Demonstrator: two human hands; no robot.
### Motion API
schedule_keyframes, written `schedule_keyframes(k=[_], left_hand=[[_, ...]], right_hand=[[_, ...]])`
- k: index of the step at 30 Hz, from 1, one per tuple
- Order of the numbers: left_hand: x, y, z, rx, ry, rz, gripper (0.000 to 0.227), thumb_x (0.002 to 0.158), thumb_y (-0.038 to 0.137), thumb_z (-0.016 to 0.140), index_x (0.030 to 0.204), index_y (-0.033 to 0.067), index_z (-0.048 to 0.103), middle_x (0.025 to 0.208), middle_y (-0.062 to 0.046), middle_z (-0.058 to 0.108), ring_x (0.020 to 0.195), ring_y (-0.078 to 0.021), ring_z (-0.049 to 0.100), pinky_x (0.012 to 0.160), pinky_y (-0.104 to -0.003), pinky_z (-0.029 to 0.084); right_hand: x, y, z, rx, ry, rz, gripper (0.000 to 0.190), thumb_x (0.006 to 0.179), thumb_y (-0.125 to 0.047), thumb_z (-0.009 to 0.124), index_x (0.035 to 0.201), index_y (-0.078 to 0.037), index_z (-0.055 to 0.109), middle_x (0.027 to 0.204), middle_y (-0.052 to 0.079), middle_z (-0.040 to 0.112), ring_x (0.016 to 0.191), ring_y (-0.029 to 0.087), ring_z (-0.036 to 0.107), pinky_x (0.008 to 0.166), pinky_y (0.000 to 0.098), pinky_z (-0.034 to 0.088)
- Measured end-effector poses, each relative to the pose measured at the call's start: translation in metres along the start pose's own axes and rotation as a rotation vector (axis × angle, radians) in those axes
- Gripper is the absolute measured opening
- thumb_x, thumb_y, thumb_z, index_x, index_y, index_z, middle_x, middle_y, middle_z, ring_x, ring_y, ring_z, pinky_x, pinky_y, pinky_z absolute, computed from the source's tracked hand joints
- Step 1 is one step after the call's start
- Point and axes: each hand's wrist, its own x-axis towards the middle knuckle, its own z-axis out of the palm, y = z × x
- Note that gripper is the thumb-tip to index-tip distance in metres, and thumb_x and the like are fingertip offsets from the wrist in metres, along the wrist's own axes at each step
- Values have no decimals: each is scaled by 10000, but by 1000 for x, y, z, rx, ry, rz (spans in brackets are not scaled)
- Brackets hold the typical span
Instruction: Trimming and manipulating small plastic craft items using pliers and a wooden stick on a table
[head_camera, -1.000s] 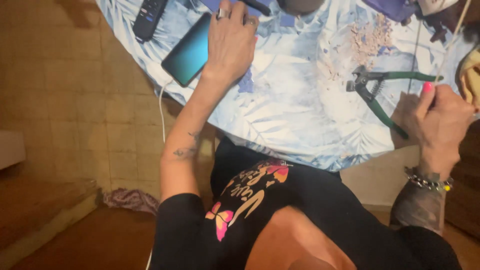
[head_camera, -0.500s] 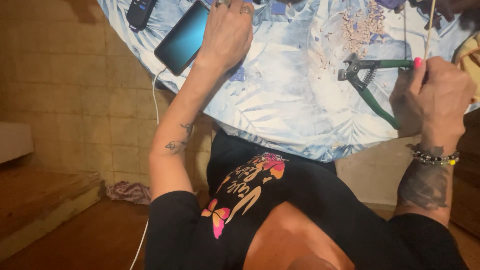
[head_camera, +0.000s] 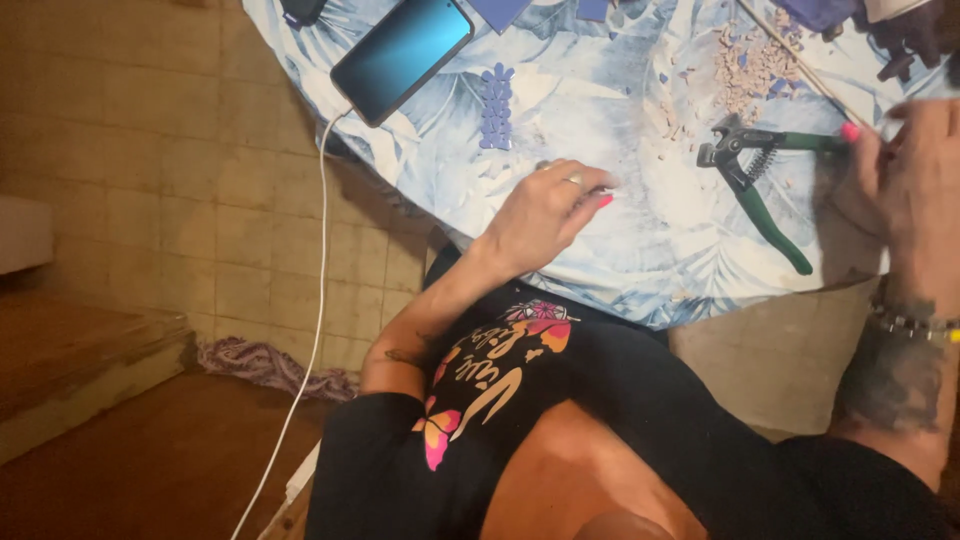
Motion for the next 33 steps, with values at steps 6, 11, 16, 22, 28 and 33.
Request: schedule_keyframes(k=[6, 11, 16, 22, 28, 33], left_hand=[[0, 7, -13, -214, 116, -278, 133, 826, 170, 552, 908, 109, 637, 836, -18, 633, 494, -49, 458, 479, -200, 359], [1, 13, -16, -275, 147, -275, 137, 855, 129, 516, 971, 127, 589, 839, -33, 584, 523, -82, 556, 488, -183, 399], [4, 22, -18, -359, 175, -260, 166, 843, 62, 511, 996, 89, 570, 845, -61, 527, 638, -105, 544, 534, -182, 527], [7, 30, -17, -238, 199, -192, 178, 840, 29, 506, 997, 89, 565, 867, -68, 544, 624, -111, 551, 542, -191, 503], [9, 37, -10, -212, 220, -188, 149, 838, 75, 522, 979, 90, 570, 830, -69, 545, 651, -104, 550, 520, -184, 533], [10, 39, -2, -289, 209, -244, 130, 817, 114, 562, 943, 101, 592, 812, -54, 574, 513, -75, 554, 526, -169, 486]], right_hand=[[-37, -78, 12, -777, -515, 65, 544, 848, -640, 350, 919, -129, 526, 836, 36, 547, 632, 159, 549, 517, 257, 484], [-55, -39, 27, -867, -145, -270, 336, 1054, -360, 387, 856, -99, 465, 771, 12, 440, 577, 91, 397, 396, 188, 403], [-63, -31, -17, -829, 23, -303, 304, 1121, -302, 490, 925, -70, 474, 867, 78, 456, 667, 173, 399, 537, 253, 334], [-80, -6, -41, 52, 106, -139, 240, 1153, -97, 378, 992, 79, 402, 884, 175, 377, 830, 280, 378, 782, 368, 301], [-67, -28, -29, -244, 1, -345, 129, 1006, -28, 531, 907, 54, 528, 826, 180, 505, 737, 283, 468, 675, 360, 380], [-44, -46, 16, 204, 9, -667, 247, 824, -209, 499, 759, 26, 456, 1105, 239, 453, 1035, 335, 426, 885, 448, 423]])
